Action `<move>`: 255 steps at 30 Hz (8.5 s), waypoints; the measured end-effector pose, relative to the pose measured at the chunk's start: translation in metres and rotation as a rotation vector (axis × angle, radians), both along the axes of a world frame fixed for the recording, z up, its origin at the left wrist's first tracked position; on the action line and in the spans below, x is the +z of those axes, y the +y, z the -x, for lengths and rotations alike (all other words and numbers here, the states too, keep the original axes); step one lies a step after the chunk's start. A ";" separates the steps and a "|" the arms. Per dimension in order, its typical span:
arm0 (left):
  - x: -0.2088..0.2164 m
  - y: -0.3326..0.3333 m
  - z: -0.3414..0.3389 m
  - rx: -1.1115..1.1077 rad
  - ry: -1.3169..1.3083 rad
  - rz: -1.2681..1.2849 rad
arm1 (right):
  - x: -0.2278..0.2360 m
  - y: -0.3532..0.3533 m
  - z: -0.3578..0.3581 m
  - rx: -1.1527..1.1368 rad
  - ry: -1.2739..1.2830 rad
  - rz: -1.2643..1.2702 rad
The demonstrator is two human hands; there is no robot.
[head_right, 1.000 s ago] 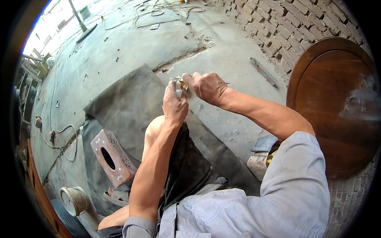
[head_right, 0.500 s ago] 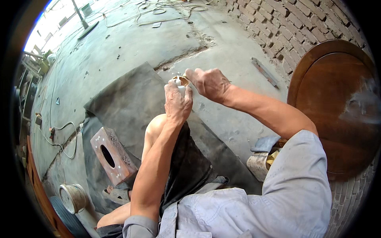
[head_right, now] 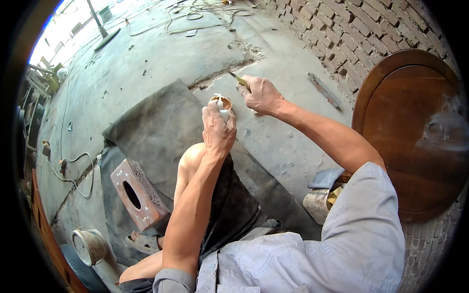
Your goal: The person sits on the floor and applies white glue to a small wooden box using a brush. They then use a small tool to spread the glue and create a decorative pattern on the surface of the box.
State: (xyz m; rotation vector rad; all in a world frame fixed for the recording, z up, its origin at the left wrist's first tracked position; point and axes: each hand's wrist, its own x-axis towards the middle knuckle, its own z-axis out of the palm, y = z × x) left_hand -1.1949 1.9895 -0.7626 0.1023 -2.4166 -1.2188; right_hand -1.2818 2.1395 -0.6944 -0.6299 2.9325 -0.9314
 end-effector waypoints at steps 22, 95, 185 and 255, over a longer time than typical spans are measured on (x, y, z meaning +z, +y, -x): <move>-0.020 -0.007 0.007 -0.233 0.091 -0.258 | -0.053 0.063 0.038 -0.566 -0.016 0.337; -0.002 -0.016 0.011 -0.428 -0.576 0.037 | -0.109 0.079 -0.086 -0.422 -0.544 1.096; 0.050 -0.390 -0.315 0.629 0.204 -0.650 | -0.140 -0.402 -0.159 0.247 -1.200 0.800; 0.016 -0.381 -0.297 0.615 -0.085 -0.750 | -0.122 -0.409 -0.162 0.322 -1.217 0.842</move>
